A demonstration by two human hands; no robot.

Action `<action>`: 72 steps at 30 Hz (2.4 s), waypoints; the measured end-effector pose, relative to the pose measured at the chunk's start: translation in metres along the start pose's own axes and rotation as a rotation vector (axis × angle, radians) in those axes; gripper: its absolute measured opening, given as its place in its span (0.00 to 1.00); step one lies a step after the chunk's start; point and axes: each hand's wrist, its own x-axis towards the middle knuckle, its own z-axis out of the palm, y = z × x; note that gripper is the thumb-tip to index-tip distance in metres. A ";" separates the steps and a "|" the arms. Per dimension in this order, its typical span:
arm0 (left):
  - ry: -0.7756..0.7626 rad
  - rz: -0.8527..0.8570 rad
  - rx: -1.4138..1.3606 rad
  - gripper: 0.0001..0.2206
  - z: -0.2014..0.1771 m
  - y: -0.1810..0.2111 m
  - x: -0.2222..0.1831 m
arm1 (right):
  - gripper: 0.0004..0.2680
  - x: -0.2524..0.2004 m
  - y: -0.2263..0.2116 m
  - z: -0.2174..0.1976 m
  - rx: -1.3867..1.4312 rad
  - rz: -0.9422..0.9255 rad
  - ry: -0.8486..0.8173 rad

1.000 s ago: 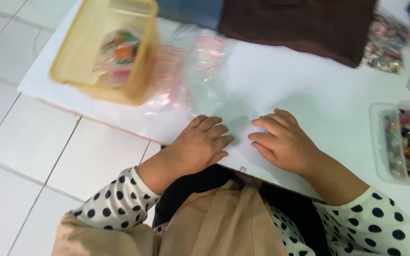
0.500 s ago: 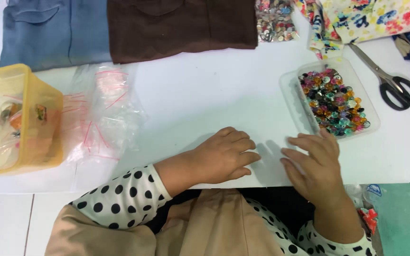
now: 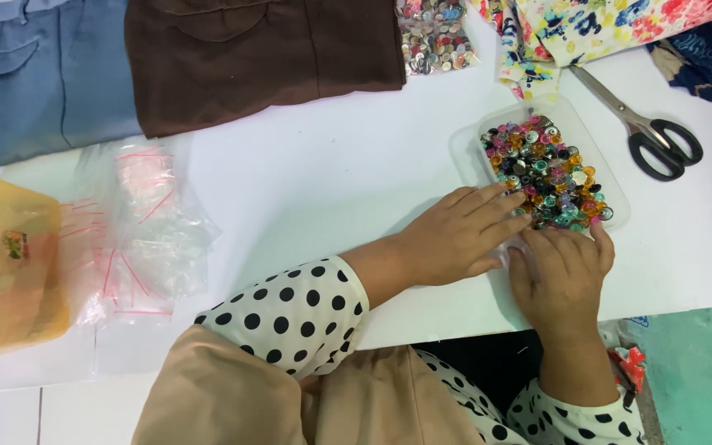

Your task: Arranging small decorative buttons into a specific pattern on a workspace

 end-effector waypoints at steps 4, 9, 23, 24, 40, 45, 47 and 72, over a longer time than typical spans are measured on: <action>-0.033 0.044 0.086 0.39 0.000 -0.008 -0.005 | 0.06 0.003 0.005 0.000 0.066 0.012 -0.024; -0.015 0.049 0.080 0.37 -0.006 -0.008 -0.005 | 0.04 0.004 0.001 -0.003 0.085 0.002 -0.031; 0.137 0.113 -0.050 0.26 -0.009 -0.008 -0.011 | 0.05 0.004 0.006 -0.041 0.232 -0.009 -0.158; 0.108 0.078 -0.039 0.28 -0.010 -0.009 -0.011 | 0.06 0.010 0.010 -0.045 0.216 0.006 -0.213; -0.026 -0.044 -0.039 0.43 0.003 -0.015 -0.014 | 0.15 0.071 0.039 -0.009 0.329 -0.183 -0.627; -0.097 -0.037 0.029 0.44 0.000 -0.016 -0.014 | 0.17 0.061 0.057 -0.032 0.369 -0.001 -0.575; -0.084 -0.029 0.020 0.43 -0.001 -0.016 -0.015 | 0.16 0.063 0.055 -0.051 0.309 0.033 -0.624; -0.011 -0.027 -0.082 0.26 0.006 -0.019 -0.015 | 0.08 0.055 0.048 -0.014 -0.179 0.034 -0.611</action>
